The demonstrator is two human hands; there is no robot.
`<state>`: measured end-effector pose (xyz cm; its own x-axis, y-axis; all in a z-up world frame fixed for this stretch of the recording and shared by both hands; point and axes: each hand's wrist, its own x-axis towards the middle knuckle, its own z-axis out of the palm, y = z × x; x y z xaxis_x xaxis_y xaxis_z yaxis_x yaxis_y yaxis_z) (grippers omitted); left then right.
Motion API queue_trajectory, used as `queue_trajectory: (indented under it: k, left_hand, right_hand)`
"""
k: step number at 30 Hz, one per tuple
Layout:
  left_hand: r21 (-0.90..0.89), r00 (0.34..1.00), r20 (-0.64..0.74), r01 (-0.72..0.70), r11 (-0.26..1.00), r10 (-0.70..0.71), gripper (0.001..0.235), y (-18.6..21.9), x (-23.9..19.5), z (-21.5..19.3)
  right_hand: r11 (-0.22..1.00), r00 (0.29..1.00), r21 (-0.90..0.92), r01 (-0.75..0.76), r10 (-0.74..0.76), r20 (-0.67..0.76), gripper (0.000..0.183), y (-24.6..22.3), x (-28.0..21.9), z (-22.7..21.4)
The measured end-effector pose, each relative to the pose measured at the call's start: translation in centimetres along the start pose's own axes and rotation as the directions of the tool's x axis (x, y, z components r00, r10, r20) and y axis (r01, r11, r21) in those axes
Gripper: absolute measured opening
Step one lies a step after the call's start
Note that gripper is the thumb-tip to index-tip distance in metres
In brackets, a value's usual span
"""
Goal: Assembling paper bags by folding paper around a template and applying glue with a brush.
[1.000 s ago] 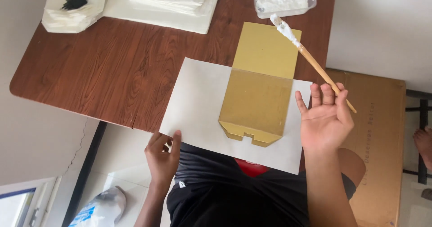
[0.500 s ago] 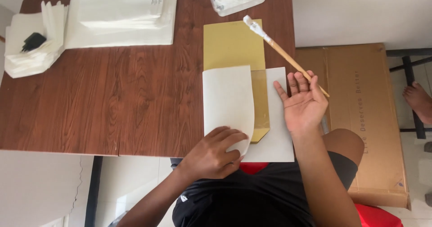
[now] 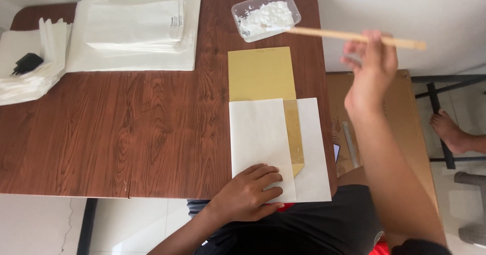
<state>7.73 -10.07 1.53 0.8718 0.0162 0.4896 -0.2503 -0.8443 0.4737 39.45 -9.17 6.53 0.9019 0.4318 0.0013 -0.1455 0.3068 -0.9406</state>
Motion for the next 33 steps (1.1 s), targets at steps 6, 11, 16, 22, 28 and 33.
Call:
queue_trajectory:
  k: [6, 11, 16, 22, 28, 33]
  left_hand:
    - [0.004, 0.998, -0.055, 0.007, 1.0, -0.007, 0.015, 0.4, 0.0, -0.2]
    - [-0.304, 0.987, -0.112, 0.078, 0.95, -0.117, 0.024, 0.5, -0.5, 0.0]
    - [-0.485, 0.897, -0.224, 0.236, 0.842, -0.381, 0.031, -1.6, -1.8, -3.9]
    - [0.152, 0.868, -0.291, 0.458, 0.876, -0.403, 0.03, -5.8, -3.2, -4.6]
    - [0.309, 0.885, -0.198, 0.464, 0.83, -0.421, 0.035, -5.5, -3.0, -2.7]
    - [0.363, 0.886, -0.189, 0.464, 0.808, -0.424, 0.041, -4.8, -2.5, -2.2]
  right_hand:
    - [0.926, 0.988, -0.36, 0.114, -0.067, 0.142, 0.029, 2.3, 7.7, 6.9]
    - [0.876, 0.977, -0.442, -0.191, 0.213, 0.0, 0.026, 6.6, 12.3, 9.1]
    - [0.794, 0.896, -0.451, -0.408, 0.442, -0.033, 0.034, 4.7, 11.1, 8.7]
    - [0.788, 0.839, -0.449, -0.421, 0.526, 0.137, 0.044, 4.8, 12.1, 6.0]
    - [0.751, 0.808, -0.554, -0.359, 0.547, 0.218, 0.049, 5.0, 12.4, 4.2]
    - [0.649, 0.839, -0.761, 0.012, 0.408, 0.361, 0.031, 6.1, 7.9, 2.2]
